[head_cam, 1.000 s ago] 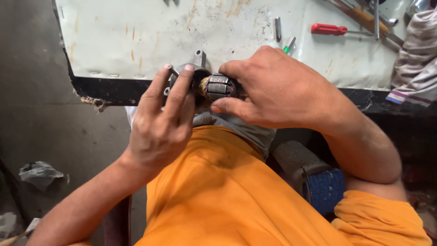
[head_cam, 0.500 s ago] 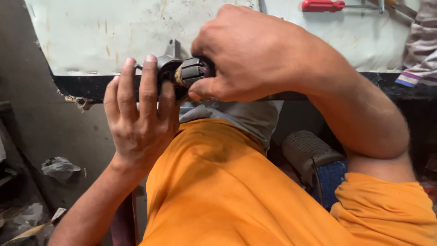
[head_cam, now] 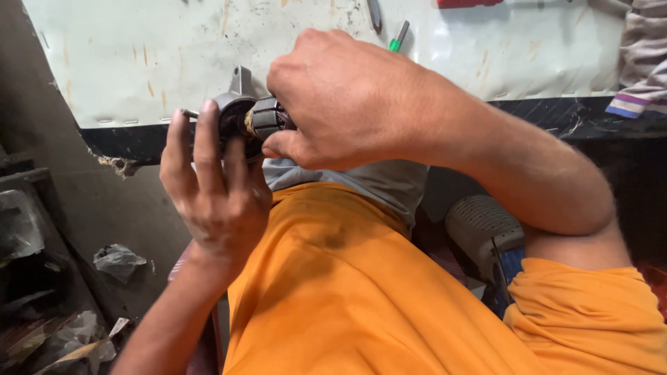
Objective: Repairing or assembling a small motor, likely a motorcycle starter motor, by manipulating internal components and wiring with a screwdriver.
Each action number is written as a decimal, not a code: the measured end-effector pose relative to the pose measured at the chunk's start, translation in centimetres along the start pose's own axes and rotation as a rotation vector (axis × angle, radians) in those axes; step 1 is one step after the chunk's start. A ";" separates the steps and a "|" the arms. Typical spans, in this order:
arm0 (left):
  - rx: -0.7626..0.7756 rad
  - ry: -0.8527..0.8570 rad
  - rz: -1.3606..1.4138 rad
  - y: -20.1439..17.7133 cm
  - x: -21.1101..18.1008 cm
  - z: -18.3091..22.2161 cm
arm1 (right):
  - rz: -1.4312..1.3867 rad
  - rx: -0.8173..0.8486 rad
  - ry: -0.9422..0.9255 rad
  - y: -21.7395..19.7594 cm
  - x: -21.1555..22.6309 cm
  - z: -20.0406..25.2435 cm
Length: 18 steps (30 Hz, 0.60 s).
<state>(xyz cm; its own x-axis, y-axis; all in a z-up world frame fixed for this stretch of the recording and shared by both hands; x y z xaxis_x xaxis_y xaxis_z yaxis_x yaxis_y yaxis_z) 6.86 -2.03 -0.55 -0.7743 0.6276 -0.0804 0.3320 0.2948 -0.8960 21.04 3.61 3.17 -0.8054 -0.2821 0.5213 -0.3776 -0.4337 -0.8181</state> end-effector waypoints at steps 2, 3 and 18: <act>-0.068 -0.007 -0.072 0.0 -0.8 0.3 | -0.006 0.026 0.019 0.3 -0.2 0.2; -0.097 -0.040 -0.098 -0.1 -1.0 0.4 | -0.030 -0.009 0.006 0.3 -0.3 0.3; -0.034 -0.112 0.117 -0.2 -0.1 0.3 | 0.018 0.065 -0.027 -0.2 -0.4 -1.2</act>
<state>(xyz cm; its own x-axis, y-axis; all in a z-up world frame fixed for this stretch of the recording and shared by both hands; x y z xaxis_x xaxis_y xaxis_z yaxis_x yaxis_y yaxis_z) 6.69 -2.31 -0.49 -0.7839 0.5754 -0.2331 0.4397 0.2495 -0.8628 20.87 4.87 2.87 -0.7986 -0.3133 0.5138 -0.3322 -0.4825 -0.8105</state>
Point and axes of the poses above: each hand's wrist, its own z-axis away from the middle knuckle, its own y-axis out of the palm, x = y × z, the point moved 9 cm from there along -z, towards the middle knuckle, and after that the axes turned 7 degrees about -y, right-handed, at the moved point
